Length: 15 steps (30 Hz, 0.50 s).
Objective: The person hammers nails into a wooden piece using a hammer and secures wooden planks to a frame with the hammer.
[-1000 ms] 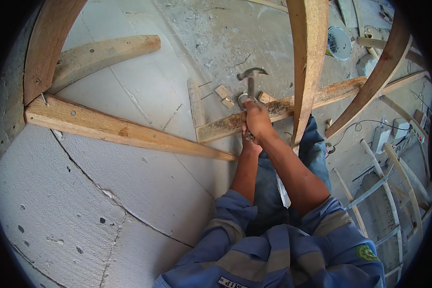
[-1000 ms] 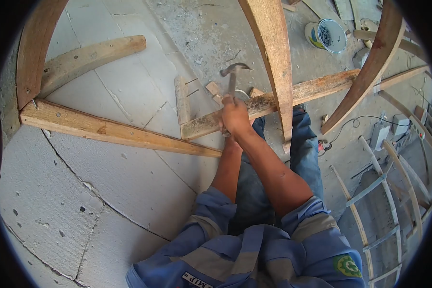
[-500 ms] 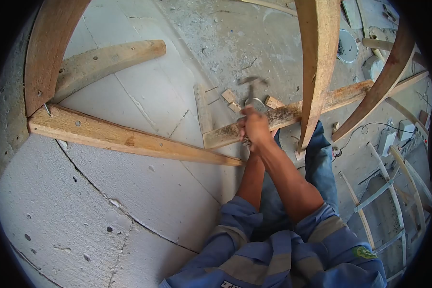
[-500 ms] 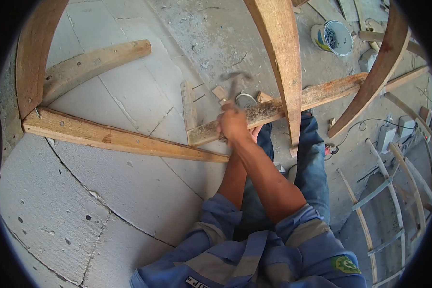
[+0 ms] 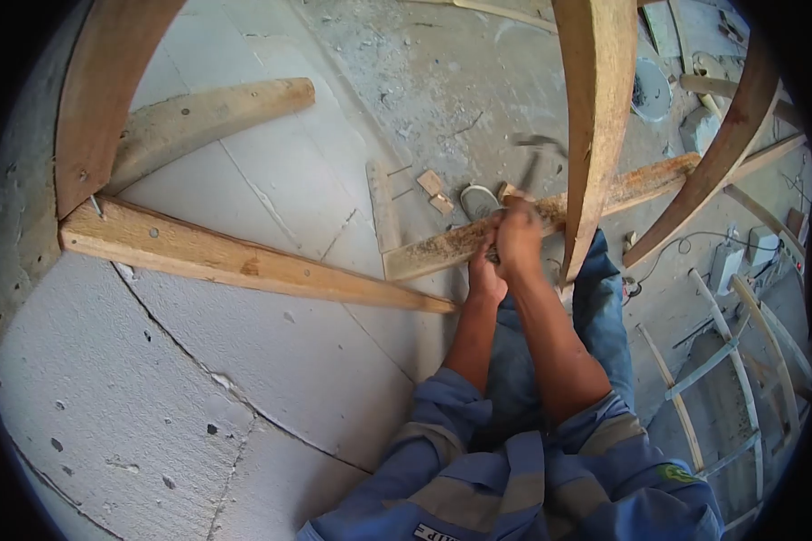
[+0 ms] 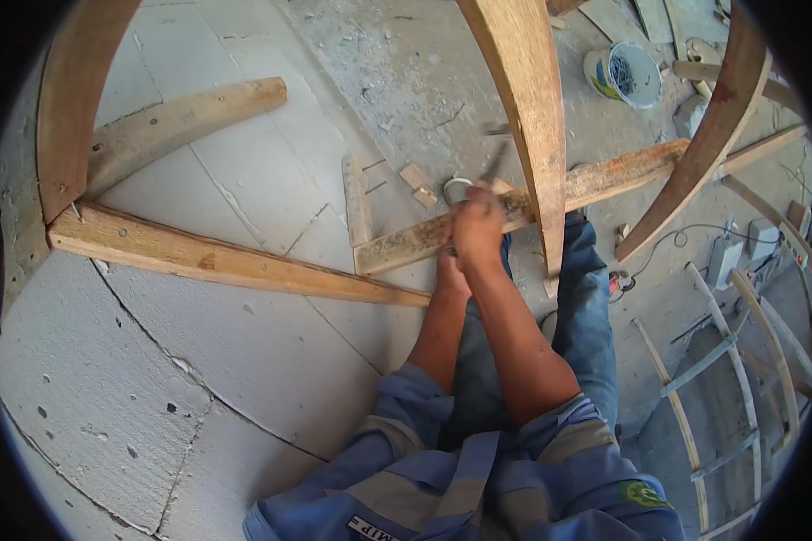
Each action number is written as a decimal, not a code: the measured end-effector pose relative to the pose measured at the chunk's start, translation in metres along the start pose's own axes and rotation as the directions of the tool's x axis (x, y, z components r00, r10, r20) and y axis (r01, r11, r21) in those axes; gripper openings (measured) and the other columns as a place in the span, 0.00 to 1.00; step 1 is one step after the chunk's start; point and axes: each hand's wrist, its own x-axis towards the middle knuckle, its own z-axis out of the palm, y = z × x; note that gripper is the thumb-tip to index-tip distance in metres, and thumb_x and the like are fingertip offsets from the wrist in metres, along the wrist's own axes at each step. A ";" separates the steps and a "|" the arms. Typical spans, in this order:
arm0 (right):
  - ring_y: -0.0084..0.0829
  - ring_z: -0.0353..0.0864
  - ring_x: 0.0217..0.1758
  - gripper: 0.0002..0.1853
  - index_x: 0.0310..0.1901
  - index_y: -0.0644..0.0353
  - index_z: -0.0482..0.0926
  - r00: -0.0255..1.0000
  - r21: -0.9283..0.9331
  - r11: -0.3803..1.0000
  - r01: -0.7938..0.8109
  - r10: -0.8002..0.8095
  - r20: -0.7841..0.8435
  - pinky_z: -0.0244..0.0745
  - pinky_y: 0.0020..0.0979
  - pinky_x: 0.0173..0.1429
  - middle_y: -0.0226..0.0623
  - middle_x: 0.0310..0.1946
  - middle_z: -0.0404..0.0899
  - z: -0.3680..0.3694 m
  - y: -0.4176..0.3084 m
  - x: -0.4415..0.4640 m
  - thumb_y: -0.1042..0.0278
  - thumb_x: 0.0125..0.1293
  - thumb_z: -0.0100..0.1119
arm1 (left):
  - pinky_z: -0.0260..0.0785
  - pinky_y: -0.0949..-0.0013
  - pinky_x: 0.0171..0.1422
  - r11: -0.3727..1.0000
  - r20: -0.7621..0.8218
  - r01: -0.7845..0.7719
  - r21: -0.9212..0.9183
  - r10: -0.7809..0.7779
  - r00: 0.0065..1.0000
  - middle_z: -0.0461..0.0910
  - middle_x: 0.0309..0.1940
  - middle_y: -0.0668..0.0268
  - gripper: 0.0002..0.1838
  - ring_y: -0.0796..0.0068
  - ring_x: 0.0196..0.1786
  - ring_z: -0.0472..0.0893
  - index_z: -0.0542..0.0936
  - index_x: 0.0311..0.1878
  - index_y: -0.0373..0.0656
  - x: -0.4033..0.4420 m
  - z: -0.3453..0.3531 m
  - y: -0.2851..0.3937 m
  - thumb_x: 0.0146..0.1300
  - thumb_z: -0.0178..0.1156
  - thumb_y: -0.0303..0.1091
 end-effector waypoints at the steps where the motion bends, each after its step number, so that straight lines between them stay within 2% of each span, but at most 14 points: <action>1: 0.30 0.74 0.17 0.21 0.43 0.64 0.72 0.991 0.019 0.997 0.071 -0.069 -0.112 0.71 0.32 0.21 0.37 0.22 0.74 0.002 -0.008 0.003 0.50 0.78 0.40 | 0.65 0.52 0.76 0.999 0.091 -0.021 -0.027 0.024 0.996 0.73 0.66 0.59 0.23 0.60 0.68 0.74 0.68 0.69 0.43 0.002 0.003 0.003 0.73 0.51 0.38; 2: 0.32 0.75 0.19 0.21 0.41 0.63 0.73 0.966 0.031 0.990 0.138 -0.128 -0.224 0.72 0.33 0.22 0.38 0.22 0.74 0.005 -0.012 0.006 0.51 0.78 0.40 | 0.65 0.53 0.75 0.998 0.175 -0.040 -0.056 0.049 0.983 0.73 0.66 0.59 0.23 0.60 0.68 0.74 0.68 0.68 0.43 0.000 0.003 0.005 0.73 0.51 0.37; 3: 0.38 0.79 0.25 0.22 0.41 0.62 0.74 0.915 -0.136 0.967 0.216 -0.249 -0.317 0.77 0.41 0.30 0.42 0.24 0.76 0.011 0.022 0.021 0.50 0.78 0.39 | 0.66 0.54 0.75 0.995 0.250 -0.051 -0.084 0.070 0.966 0.73 0.66 0.59 0.23 0.60 0.68 0.74 0.69 0.68 0.43 -0.003 0.002 0.004 0.72 0.52 0.37; 4: 0.42 0.80 0.31 0.23 0.47 0.63 0.73 0.786 -0.467 0.777 0.421 -0.570 -0.239 0.78 0.45 0.36 0.45 0.30 0.78 0.024 0.078 0.025 0.48 0.77 0.39 | 0.66 0.55 0.74 0.994 0.222 -0.081 -0.069 0.095 0.970 0.73 0.66 0.59 0.23 0.60 0.68 0.74 0.69 0.68 0.44 0.001 -0.003 0.000 0.72 0.53 0.36; 6: 0.45 0.81 0.38 0.28 0.54 0.64 0.72 0.735 -0.584 0.626 0.516 -0.674 -0.074 0.79 0.50 0.41 0.49 0.37 0.80 0.030 0.110 0.009 0.44 0.76 0.39 | 0.67 0.57 0.73 0.990 0.165 -0.135 -0.026 0.138 0.977 0.73 0.67 0.60 0.23 0.60 0.68 0.74 0.69 0.67 0.45 0.005 -0.007 -0.003 0.70 0.55 0.35; 8: 0.44 0.80 0.39 0.31 0.57 0.65 0.71 0.920 -0.268 0.889 0.372 -0.391 -0.019 0.78 0.50 0.38 0.49 0.39 0.80 0.021 0.109 0.014 0.39 0.75 0.39 | 0.66 0.56 0.74 0.988 0.122 -0.152 -0.016 0.153 0.981 0.75 0.64 0.62 0.20 0.62 0.67 0.75 0.72 0.65 0.47 -0.006 -0.001 -0.002 0.72 0.53 0.39; 10: 0.42 0.80 0.40 0.36 0.61 0.65 0.69 0.982 0.031 0.995 0.095 -0.099 0.159 0.78 0.49 0.35 0.49 0.41 0.80 0.013 0.091 0.014 0.35 0.74 0.40 | 0.65 0.57 0.74 0.990 0.095 -0.138 0.012 0.136 0.986 0.75 0.63 0.63 0.20 0.64 0.67 0.74 0.72 0.65 0.49 -0.013 0.018 0.005 0.73 0.52 0.42; 12: 0.42 0.80 0.37 0.33 0.58 0.65 0.70 0.993 0.068 0.997 -0.026 0.018 0.117 0.76 0.50 0.31 0.46 0.37 0.80 0.000 0.056 0.007 0.36 0.75 0.41 | 0.64 0.59 0.74 0.995 0.074 -0.065 0.070 0.060 0.995 0.74 0.64 0.63 0.23 0.66 0.67 0.73 0.70 0.69 0.49 -0.025 0.034 0.012 0.74 0.52 0.43; 13: 0.43 0.80 0.34 0.29 0.53 0.65 0.72 0.999 -0.022 1.000 0.022 -0.023 -0.024 0.75 0.51 0.29 0.44 0.32 0.80 0.003 0.007 0.001 0.40 0.76 0.43 | 0.64 0.60 0.75 0.997 0.085 -0.042 0.066 0.036 0.996 0.74 0.64 0.63 0.24 0.66 0.67 0.73 0.69 0.70 0.49 -0.021 0.033 0.014 0.73 0.53 0.43; 15: 0.42 0.78 0.27 0.25 0.48 0.64 0.72 0.974 0.040 0.993 0.112 -0.101 -0.201 0.75 0.49 0.27 0.41 0.27 0.78 0.024 -0.011 -0.004 0.45 0.78 0.42 | 0.64 0.62 0.75 1.000 0.117 0.001 0.026 -0.004 0.993 0.73 0.65 0.64 0.26 0.67 0.67 0.72 0.67 0.71 0.49 -0.011 0.015 0.013 0.73 0.54 0.43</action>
